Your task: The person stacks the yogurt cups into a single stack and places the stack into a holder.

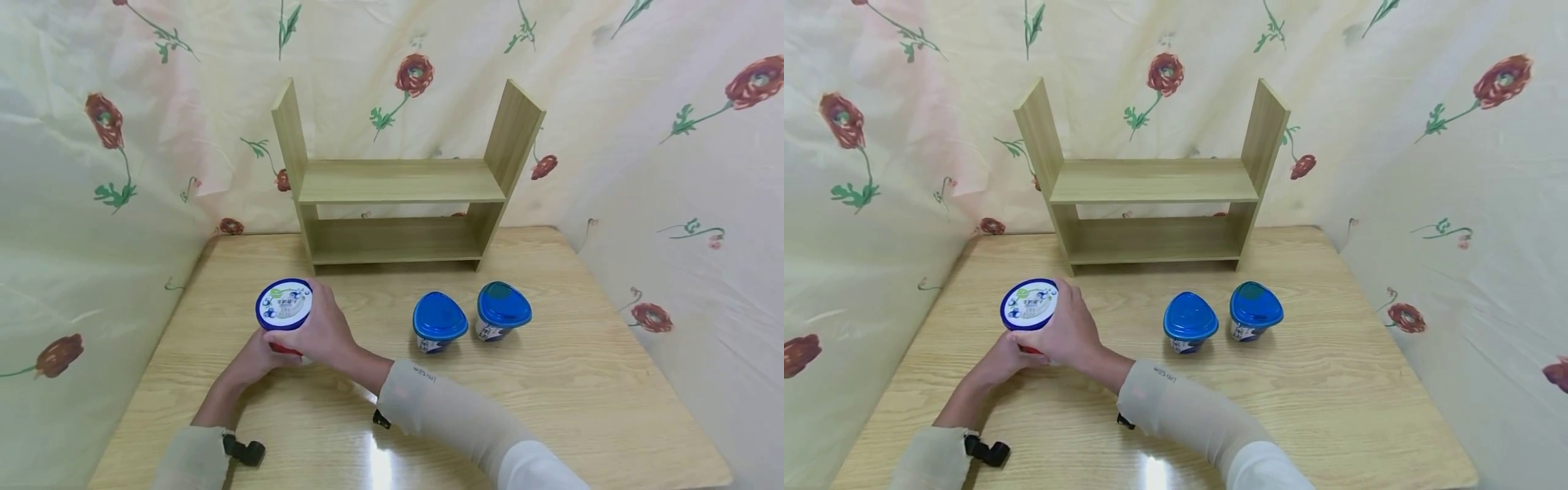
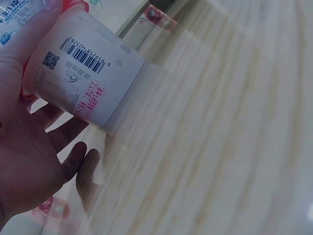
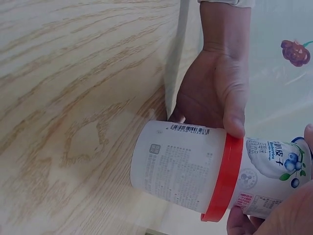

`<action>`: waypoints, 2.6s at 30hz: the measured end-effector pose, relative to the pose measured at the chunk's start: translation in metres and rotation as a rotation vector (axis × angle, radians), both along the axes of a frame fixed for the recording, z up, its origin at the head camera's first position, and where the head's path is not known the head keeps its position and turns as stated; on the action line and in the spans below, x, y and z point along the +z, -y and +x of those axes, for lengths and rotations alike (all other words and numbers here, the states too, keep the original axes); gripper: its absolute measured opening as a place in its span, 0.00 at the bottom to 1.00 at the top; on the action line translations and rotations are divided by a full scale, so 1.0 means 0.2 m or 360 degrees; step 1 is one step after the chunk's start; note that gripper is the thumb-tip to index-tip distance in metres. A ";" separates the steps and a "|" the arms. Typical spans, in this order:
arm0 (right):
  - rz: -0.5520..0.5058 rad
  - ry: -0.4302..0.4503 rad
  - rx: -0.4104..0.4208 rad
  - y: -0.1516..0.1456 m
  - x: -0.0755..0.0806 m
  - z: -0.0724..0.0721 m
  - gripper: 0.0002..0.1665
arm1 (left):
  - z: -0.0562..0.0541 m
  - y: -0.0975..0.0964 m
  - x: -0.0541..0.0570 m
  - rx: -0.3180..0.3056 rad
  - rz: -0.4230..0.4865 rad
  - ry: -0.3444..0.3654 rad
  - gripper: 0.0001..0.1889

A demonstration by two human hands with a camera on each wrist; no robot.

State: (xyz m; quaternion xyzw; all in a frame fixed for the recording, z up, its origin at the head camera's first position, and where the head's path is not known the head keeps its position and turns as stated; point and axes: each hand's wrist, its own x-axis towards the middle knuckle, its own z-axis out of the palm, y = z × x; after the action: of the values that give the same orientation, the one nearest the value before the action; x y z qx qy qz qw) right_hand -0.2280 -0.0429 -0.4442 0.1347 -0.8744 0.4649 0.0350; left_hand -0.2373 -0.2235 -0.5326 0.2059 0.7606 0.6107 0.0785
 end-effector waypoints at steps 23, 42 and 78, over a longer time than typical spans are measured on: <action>0.0041 -0.0099 0.0081 -0.17 0.05 0.09 0.78 | -0.02 0.01 -0.01 0.0046 -0.0005 0.0049 0.56; -0.0144 -0.0294 0.0349 -1.11 0.02 0.08 0.51 | 0.02 0.01 0.00 0.0076 0.0004 0.0132 0.57; 0.0115 0.0184 -0.0261 -1.23 -0.20 0.03 0.61 | 0.03 -0.01 0.01 0.0112 -0.0057 0.0160 0.58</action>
State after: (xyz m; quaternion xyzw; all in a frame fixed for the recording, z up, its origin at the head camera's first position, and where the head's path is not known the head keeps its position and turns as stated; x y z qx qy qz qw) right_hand -0.2226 0.2033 -0.4846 0.0367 -0.8992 0.4356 0.0175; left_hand -0.2315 -0.2225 -0.5314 0.1467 0.7733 0.6089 0.0988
